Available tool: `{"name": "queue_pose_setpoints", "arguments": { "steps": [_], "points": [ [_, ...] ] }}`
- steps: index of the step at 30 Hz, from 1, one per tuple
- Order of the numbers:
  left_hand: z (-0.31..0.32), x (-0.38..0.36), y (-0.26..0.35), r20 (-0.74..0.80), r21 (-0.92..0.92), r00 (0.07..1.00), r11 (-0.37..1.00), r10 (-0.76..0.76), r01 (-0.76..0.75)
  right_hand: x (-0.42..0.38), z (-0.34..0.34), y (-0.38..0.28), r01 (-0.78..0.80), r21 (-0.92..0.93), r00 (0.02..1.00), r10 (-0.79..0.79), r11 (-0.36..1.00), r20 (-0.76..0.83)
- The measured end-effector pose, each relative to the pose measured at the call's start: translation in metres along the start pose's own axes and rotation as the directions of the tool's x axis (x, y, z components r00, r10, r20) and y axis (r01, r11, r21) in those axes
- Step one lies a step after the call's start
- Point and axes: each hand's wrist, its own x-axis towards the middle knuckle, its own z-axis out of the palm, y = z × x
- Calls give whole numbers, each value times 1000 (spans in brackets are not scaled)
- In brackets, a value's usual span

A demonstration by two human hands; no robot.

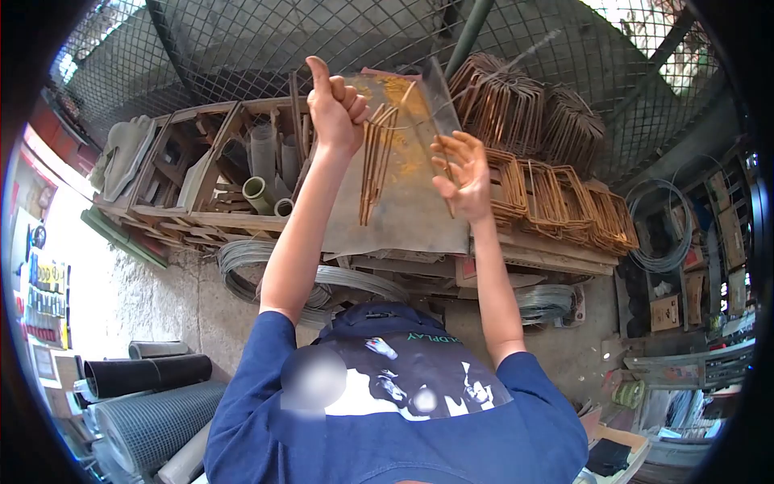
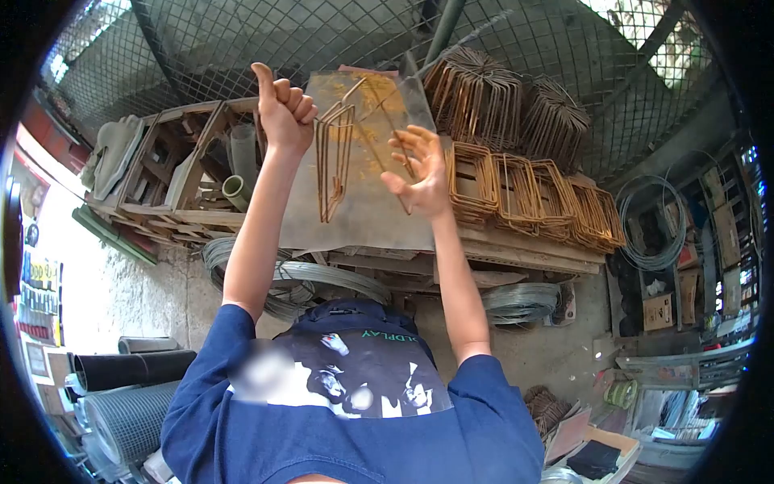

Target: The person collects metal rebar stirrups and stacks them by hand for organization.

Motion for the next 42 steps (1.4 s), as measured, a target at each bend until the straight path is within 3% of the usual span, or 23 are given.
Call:
{"name": "queue_pose_setpoints", "arguments": {
  "steps": [8,13,23,26,28,31,33,34,35,37,38,39,42],
  "points": [
    [0,-2,-1,-4,-13,1000,1000,12,-13,-19,36,38,34,-96,990,-46,995,-130],
    [-2,1,-7,12,4,1000,1000,-4,4,-21,40,42,-72,-299,997,74,951,-4],
    [-10,4,-17,-83,7,996,999,-38,39,-31,-3,28,-212,-359,977,196,909,-80],
    [-8,5,-16,-136,21,991,1000,12,-9,-38,-15,21,-206,-329,974,161,922,-158],
    [-8,6,-15,-136,18,991,1000,11,-9,-45,-33,17,-258,-393,940,135,883,-313],
    [-17,10,-17,-110,3,993,999,43,-43,-42,-66,-11,-330,-721,889,-55,610,-454],
    [-13,9,-17,-116,-27,993,999,20,-23,-40,-87,-18,-387,-847,882,-124,364,-455],
    [-13,8,-17,-141,-33,990,999,15,-19,-40,-91,-20,-490,-835,861,-12,252,-509],
    [-11,6,-18,-166,-38,986,999,10,-17,-39,-94,-19,-498,-831,856,-13,246,-517],
    [-9,4,-21,-168,-22,986,1000,12,-16,-34,-95,-14,-545,-836,806,237,-65,-543],
    [-8,4,-22,-177,-30,984,999,26,-32,-27,-92,-13,-576,-816,760,338,-47,-556],
    [-8,4,-23,-187,-39,981,998,42,-50,-25,-89,-9,-579,-814,757,338,-49,-559],
    [-9,5,-23,-191,-50,980,997,45,-56,-16,-80,1,-595,-785,667,442,-170,-601]
  ]
}}
